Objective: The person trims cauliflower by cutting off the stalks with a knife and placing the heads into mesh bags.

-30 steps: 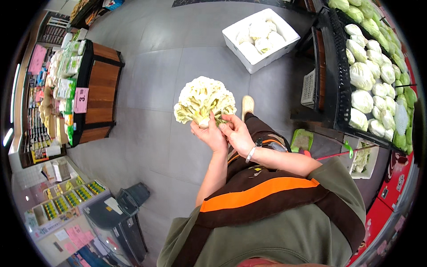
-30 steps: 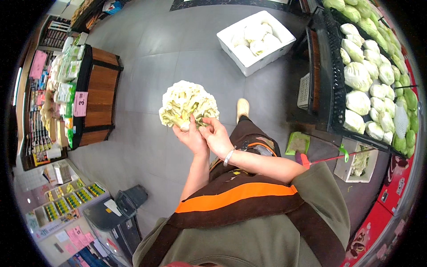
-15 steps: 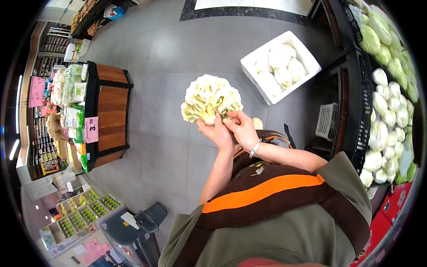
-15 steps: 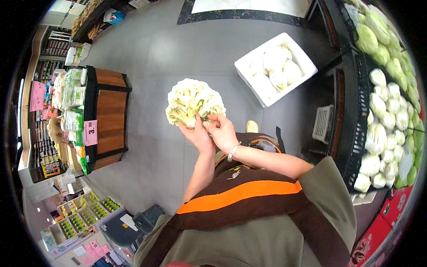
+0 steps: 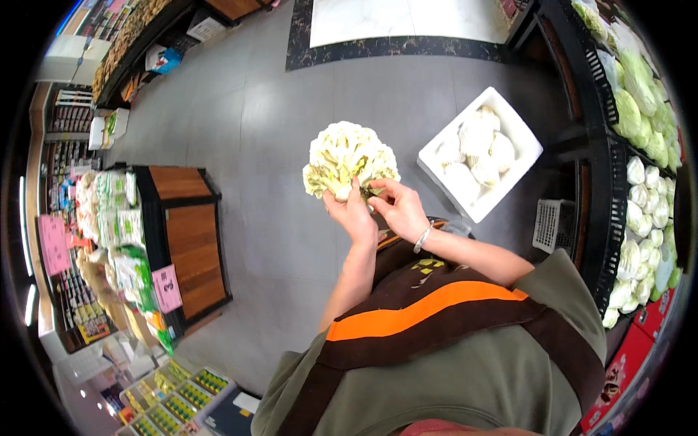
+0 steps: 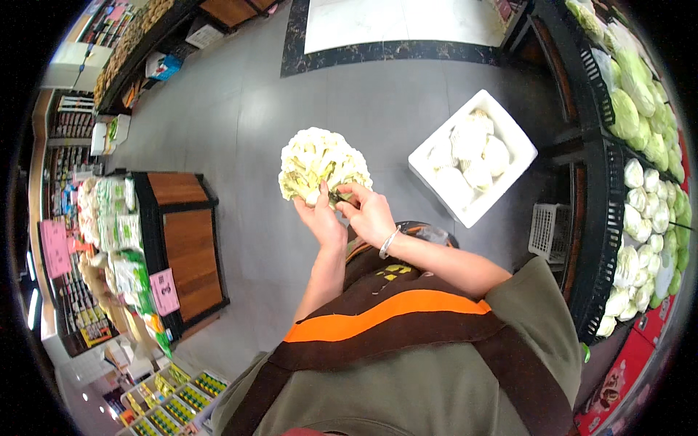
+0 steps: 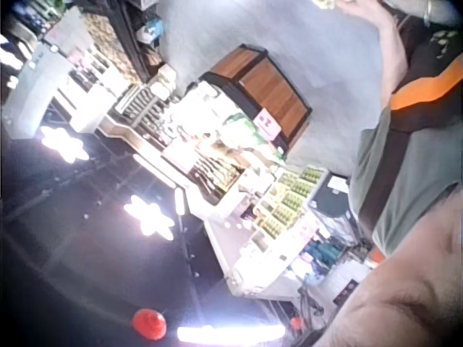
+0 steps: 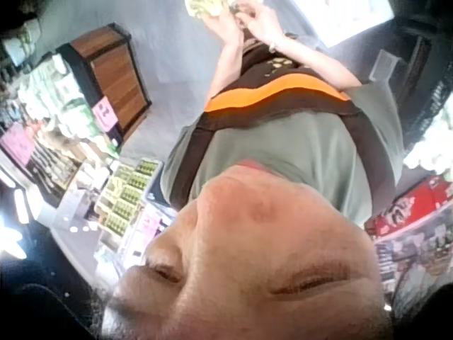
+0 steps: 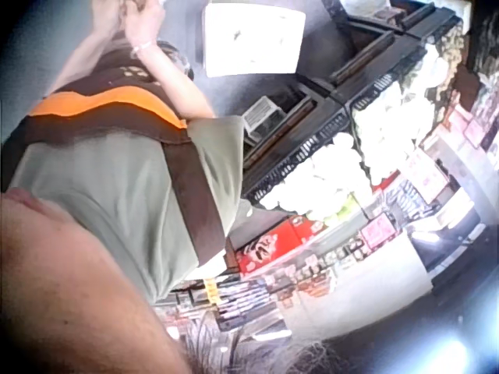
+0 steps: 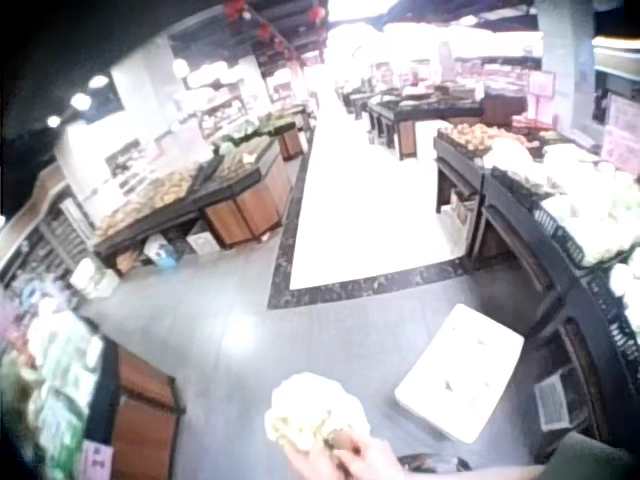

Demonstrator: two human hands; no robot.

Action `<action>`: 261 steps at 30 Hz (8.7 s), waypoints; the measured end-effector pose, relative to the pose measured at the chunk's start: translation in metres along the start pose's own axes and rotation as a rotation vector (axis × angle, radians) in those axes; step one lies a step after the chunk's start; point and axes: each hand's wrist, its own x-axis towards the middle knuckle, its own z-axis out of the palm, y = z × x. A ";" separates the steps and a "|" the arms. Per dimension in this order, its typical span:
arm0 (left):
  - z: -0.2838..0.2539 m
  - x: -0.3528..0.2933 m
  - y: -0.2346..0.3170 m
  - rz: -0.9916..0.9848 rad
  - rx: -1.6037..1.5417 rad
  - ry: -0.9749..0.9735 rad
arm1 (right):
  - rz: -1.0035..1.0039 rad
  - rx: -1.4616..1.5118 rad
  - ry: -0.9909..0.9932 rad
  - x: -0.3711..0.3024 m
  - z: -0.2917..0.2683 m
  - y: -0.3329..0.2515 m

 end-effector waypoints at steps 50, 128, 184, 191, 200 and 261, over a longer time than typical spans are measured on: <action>0.899 0.340 -0.193 -0.551 0.288 -1.224 | -0.343 0.773 1.301 0.619 -0.508 -0.218; 1.690 -0.019 -0.696 -1.477 1.049 -1.276 | 0.270 0.980 2.431 0.572 -1.005 -0.168; 1.500 -0.256 -0.636 1.919 0.557 -2.652 | -0.336 1.514 2.143 0.558 -0.931 -0.155; 1.551 -0.284 -0.650 1.280 0.900 -2.997 | -0.332 1.537 2.182 0.553 -0.935 -0.146; 1.581 -0.290 -0.668 1.054 0.983 -3.134 | -0.463 1.573 2.231 0.549 -0.947 -0.144; 1.129 0.039 -0.320 -1.003 2.358 -3.687 | 0.594 0.445 2.711 0.628 -0.604 -0.277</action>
